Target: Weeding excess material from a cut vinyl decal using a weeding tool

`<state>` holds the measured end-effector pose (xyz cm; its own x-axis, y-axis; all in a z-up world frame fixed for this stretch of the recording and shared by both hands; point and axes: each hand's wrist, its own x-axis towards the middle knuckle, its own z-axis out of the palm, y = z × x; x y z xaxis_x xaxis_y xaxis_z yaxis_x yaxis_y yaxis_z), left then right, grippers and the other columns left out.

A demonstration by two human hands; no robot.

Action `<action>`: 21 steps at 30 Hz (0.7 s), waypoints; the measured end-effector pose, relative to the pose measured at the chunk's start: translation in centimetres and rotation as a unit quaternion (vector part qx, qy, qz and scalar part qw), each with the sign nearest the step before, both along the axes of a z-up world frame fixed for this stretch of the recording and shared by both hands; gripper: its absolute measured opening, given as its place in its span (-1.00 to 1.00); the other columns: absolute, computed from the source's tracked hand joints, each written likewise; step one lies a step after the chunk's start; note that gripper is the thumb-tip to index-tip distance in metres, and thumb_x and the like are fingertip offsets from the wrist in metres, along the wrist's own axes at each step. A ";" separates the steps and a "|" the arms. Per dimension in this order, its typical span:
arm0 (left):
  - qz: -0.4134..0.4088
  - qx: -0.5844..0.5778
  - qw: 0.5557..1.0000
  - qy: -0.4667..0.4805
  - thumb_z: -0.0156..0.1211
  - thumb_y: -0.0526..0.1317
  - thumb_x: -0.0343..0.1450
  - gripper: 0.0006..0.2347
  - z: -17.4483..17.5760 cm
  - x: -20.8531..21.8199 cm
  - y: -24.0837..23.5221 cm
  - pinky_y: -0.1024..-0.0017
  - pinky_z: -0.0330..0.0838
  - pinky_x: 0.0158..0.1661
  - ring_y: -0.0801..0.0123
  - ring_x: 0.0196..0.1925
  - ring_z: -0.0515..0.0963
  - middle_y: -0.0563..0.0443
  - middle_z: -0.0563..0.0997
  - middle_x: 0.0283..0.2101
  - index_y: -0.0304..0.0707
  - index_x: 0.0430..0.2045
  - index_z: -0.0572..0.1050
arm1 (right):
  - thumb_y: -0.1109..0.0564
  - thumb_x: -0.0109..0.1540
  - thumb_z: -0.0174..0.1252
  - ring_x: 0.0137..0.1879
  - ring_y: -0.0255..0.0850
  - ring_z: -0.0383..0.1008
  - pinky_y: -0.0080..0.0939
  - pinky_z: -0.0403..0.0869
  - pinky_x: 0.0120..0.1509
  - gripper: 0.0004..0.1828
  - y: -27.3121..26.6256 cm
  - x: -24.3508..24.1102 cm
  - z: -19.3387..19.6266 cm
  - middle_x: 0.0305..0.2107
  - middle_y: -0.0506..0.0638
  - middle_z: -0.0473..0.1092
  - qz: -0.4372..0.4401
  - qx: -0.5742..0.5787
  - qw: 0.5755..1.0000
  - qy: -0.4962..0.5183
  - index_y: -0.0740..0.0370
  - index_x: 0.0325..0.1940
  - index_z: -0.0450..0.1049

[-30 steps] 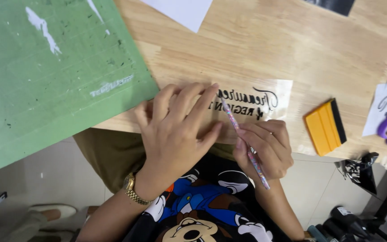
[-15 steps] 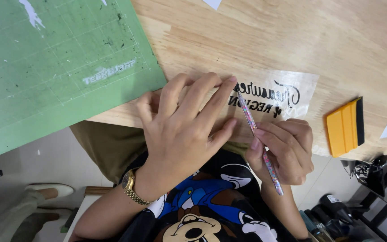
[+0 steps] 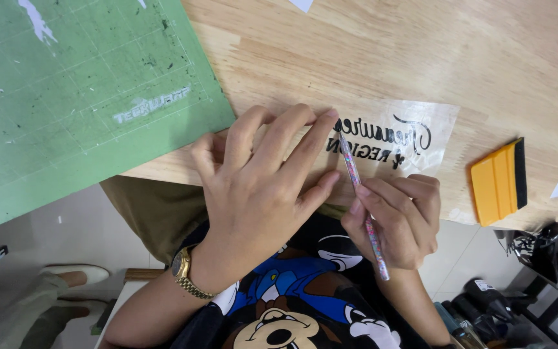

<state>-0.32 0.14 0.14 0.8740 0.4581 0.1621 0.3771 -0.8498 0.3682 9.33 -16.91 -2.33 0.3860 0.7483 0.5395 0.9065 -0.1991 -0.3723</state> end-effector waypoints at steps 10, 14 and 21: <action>0.002 0.011 1.000 -0.014 0.44 0.05 0.39 -0.61 -0.1 0.1 -0.1 0.17 0.16 -0.02 0.32 0.11 0.44 0.39 0.54 0.07 0.16 0.11 0.58 | 0.30 0.30 0.16 -0.29 -0.01 0.43 -0.01 0.32 -0.25 -0.95 0.2 -0.2 -0.4 -0.32 0.18 0.55 -0.003 -0.008 0.999 -0.049 0.36 -0.24 0.50; 0.003 0.009 1.000 -0.012 0.43 0.05 0.39 -0.61 0.0 0.1 -0.1 0.18 0.14 -0.02 0.33 0.11 0.44 0.40 0.55 0.07 0.15 0.11 0.57 | 0.27 0.30 0.15 -0.28 -0.01 0.43 -0.02 0.31 -0.25 -0.93 0.0 -0.3 -0.7 -0.33 0.16 0.56 -0.008 -0.006 0.998 -0.055 0.34 -0.24 0.51; 0.008 0.014 1.000 -0.010 0.41 0.07 0.40 -0.61 0.0 0.2 -0.2 0.18 0.12 -0.01 0.34 0.12 0.45 0.40 0.54 0.08 0.16 0.10 0.58 | 0.25 0.30 0.18 -0.27 -0.03 0.40 -0.04 0.31 -0.22 -0.94 -0.3 -0.3 -0.7 -0.31 0.16 0.58 -0.014 -0.012 0.999 -0.051 0.32 -0.24 0.51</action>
